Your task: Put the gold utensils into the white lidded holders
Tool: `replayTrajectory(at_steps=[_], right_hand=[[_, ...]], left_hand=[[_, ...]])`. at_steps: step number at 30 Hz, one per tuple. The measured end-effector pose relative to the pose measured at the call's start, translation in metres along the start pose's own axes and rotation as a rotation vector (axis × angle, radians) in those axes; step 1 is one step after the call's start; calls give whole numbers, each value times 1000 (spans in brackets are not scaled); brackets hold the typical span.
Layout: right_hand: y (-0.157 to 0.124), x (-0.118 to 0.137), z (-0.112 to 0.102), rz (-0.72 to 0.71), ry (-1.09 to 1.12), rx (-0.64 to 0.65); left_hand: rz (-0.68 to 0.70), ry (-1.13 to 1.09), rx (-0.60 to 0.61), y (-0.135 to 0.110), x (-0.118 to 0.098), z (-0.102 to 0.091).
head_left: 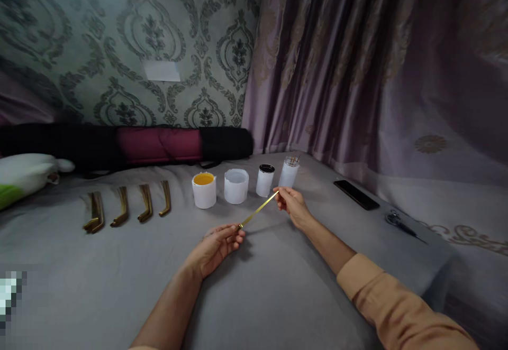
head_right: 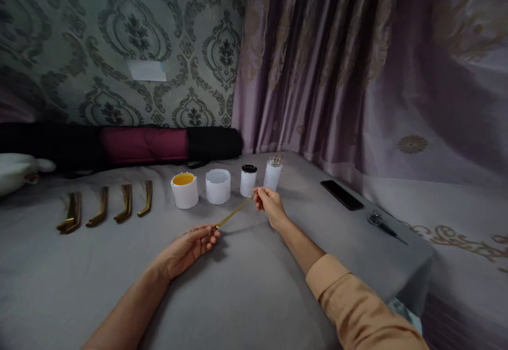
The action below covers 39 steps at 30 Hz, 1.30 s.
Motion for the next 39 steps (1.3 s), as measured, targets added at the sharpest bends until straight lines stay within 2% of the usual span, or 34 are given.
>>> replayTrajectory(at_steps=[29,39], right_hand=[[-3,3,-6,-18,35,-34],[0,15,-24,-31,29,-106]], left_hand=[[15,-11,-14,1,1,-5],[9,-43,-46,0,-1,-8]])
Point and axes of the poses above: each hand's wrist, its own y-axis towards the middle knuckle, its own z-axis out of the palm, x = y × z, the point moved 4 cm from there along y, towards the middle knuckle, and after that the axes turned 2 degrees about -y, right-handed, at the moved point
